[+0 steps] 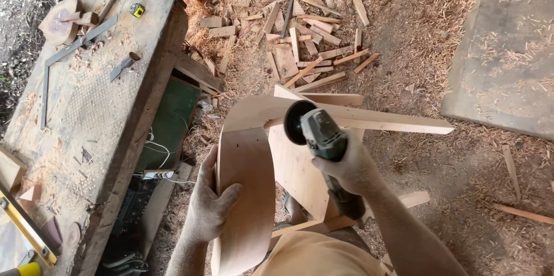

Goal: The person sands a wooden chair backrest using an angle grinder with a sanding disc. They hold the chair with one hand and operate the tool with the other, moving it along the curved surface to smooth the wood. The person repositions the chair multiple times to access different areas.

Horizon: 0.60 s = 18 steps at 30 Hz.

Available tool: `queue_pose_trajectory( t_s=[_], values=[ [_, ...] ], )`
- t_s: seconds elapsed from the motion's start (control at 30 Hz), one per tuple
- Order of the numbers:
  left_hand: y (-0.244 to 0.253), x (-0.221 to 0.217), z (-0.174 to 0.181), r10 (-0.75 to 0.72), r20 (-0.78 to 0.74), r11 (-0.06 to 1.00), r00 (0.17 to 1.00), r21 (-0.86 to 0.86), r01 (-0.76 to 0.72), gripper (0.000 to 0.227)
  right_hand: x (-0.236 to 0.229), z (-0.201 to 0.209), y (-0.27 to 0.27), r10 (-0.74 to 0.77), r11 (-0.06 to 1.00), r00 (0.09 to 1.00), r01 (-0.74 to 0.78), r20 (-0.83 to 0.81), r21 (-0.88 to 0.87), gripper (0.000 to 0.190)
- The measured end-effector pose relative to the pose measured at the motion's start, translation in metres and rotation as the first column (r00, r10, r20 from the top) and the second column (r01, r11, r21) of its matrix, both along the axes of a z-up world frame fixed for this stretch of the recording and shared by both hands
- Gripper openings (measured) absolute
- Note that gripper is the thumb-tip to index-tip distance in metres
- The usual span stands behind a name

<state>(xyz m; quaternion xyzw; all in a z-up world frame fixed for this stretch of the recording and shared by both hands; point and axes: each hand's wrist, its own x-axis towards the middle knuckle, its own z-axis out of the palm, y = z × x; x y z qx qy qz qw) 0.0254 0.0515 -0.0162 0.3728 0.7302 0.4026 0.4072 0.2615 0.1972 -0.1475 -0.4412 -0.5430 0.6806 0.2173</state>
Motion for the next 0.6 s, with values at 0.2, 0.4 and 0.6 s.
queue_pose_trajectory(
  t_s=[0.2,0.4,0.6],
  values=[
    [-0.005,0.0,0.001,0.02,0.019,1.0,1.0,-0.022,-0.02,0.093,-0.026,-0.008,-0.005,0.04,0.999,0.995,-0.04,-0.092,0.002,0.062],
    [-0.007,-0.002,0.001,0.039,0.023,0.999,0.999,-0.024,-0.039,0.092,-0.04,-0.008,0.0,0.066,0.997,0.994,-0.062,-0.092,0.045,0.06],
    [-0.007,-0.004,0.003,0.057,0.011,0.997,0.998,-0.057,-0.056,0.093,-0.045,-0.008,0.006,0.077,0.996,0.996,-0.074,-0.046,0.052,0.063]
  ],
)
